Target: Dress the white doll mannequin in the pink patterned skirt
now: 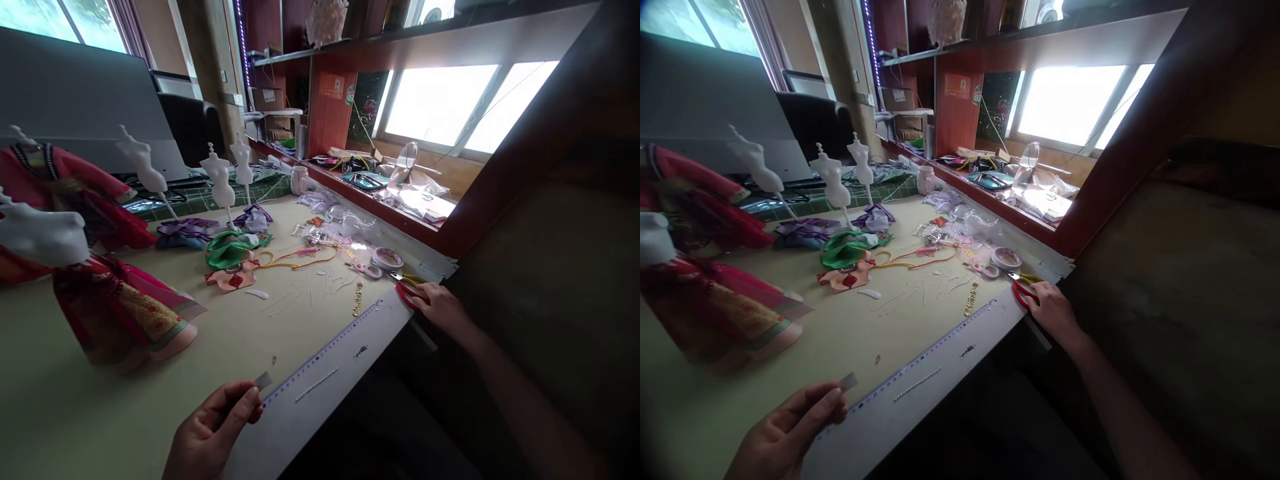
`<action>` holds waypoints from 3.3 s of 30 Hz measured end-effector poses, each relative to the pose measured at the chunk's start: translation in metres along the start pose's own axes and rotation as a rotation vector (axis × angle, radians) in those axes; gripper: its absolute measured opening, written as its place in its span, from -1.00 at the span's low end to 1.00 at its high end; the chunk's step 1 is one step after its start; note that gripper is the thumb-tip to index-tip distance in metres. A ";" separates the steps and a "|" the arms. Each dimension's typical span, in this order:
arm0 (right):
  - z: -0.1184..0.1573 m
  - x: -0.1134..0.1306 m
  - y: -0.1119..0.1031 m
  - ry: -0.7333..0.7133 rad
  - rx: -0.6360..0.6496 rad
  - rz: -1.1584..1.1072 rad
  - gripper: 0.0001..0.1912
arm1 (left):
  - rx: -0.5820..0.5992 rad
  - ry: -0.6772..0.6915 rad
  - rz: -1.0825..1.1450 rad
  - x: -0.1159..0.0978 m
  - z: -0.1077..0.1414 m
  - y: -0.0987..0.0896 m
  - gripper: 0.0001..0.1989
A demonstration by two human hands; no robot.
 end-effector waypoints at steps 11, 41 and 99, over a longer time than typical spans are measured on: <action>-0.021 -0.035 0.004 0.043 0.217 0.085 -0.61 | 0.029 -0.100 0.089 0.004 0.005 0.017 -0.65; 0.147 0.154 -0.030 -0.410 0.556 -0.569 -0.38 | 0.176 -0.385 0.547 0.002 0.029 0.037 -0.81; 0.125 0.131 -0.031 -0.747 0.121 -0.335 -0.57 | 0.021 0.054 0.300 -0.024 0.003 0.027 -0.51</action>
Point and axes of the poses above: each hand's wrist, its own z-axis away from the middle knuckle, its own y-axis out of the palm, x = y × z, the point moved 3 cm from there along -z, towards the middle knuckle, and after that the axes turned 13 degrees about -x, right-handed, at the moved point
